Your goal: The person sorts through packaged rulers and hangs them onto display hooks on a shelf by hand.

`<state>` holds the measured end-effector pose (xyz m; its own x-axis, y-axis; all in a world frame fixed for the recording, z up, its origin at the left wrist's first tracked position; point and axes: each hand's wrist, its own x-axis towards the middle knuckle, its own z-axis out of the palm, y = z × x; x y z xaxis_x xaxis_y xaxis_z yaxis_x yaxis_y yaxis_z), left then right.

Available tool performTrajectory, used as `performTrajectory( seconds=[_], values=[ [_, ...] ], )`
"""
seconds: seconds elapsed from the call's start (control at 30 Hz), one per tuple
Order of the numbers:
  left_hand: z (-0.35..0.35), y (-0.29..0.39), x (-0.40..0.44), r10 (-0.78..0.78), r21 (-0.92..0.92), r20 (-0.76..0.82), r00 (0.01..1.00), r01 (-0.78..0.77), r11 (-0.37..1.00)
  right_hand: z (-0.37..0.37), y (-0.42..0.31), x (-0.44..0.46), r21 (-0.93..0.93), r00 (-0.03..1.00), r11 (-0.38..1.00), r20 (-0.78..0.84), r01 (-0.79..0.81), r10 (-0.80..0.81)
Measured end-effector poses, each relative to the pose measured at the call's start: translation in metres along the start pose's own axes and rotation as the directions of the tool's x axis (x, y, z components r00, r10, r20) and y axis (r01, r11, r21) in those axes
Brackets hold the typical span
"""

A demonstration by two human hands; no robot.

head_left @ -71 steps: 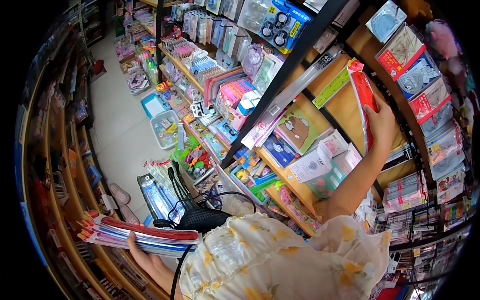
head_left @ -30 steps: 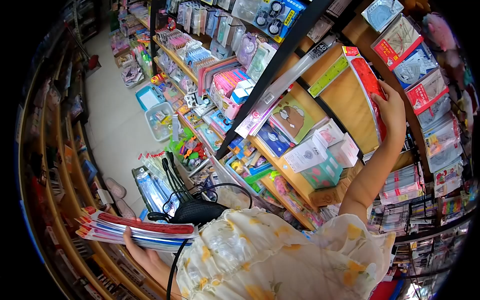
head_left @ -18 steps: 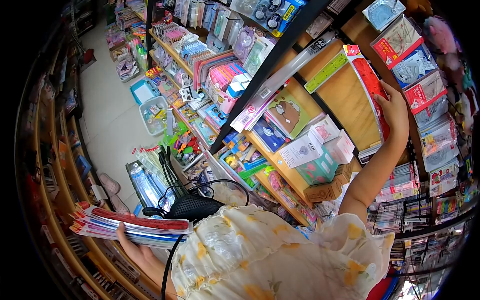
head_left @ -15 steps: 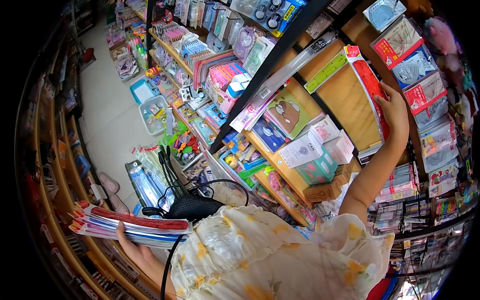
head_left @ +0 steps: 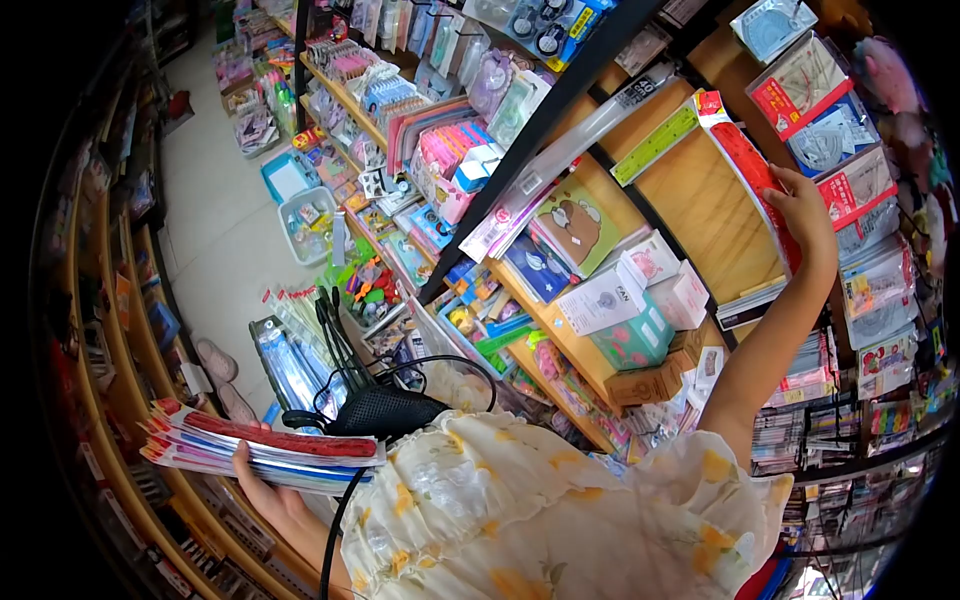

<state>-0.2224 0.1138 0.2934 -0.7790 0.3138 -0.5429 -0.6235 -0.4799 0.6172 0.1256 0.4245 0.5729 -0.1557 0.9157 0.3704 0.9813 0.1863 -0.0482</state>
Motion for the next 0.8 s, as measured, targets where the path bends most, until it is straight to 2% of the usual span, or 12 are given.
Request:
performTrajectory(
  seconds=[0.07,0.17,0.3,0.33,0.47,0.57,0.8],
  values=[
    [0.000,0.000,0.000,-0.005,0.009,0.000,1.000,0.005,1.000,-0.006,-0.001,0.004,0.020,0.996,0.998,0.067,-0.057,0.055],
    [-0.001,-0.001,0.002,-0.017,-0.005,-0.003,1.000,0.017,1.000,-0.010,0.005,0.011,-0.007,0.997,1.000,0.074,-0.001,0.002],
    [0.001,-0.002,0.000,-0.008,0.001,0.017,1.000,0.008,1.000,-0.020,-0.008,0.022,-0.072,0.968,0.991,0.216,-0.113,0.126],
    [0.001,-0.002,0.000,-0.010,-0.001,0.017,1.000,0.010,1.000,-0.020,-0.005,0.023,-0.094,0.990,0.995,0.134,-0.021,0.034],
    [0.001,-0.001,0.000,-0.012,0.010,0.038,0.999,0.012,1.000,-0.032,-0.019,0.038,-0.150,0.970,0.984,0.204,-0.099,0.129],
    [0.001,-0.002,0.001,-0.027,0.016,0.037,0.999,0.027,1.000,-0.041,-0.027,0.044,-0.246,0.973,0.967,0.231,0.063,-0.005],
    [-0.004,-0.004,0.004,-0.061,-0.008,0.045,0.997,0.062,0.998,-0.050,-0.028,0.055,-0.341,0.961,0.926,0.268,0.164,-0.071]
  ],
)
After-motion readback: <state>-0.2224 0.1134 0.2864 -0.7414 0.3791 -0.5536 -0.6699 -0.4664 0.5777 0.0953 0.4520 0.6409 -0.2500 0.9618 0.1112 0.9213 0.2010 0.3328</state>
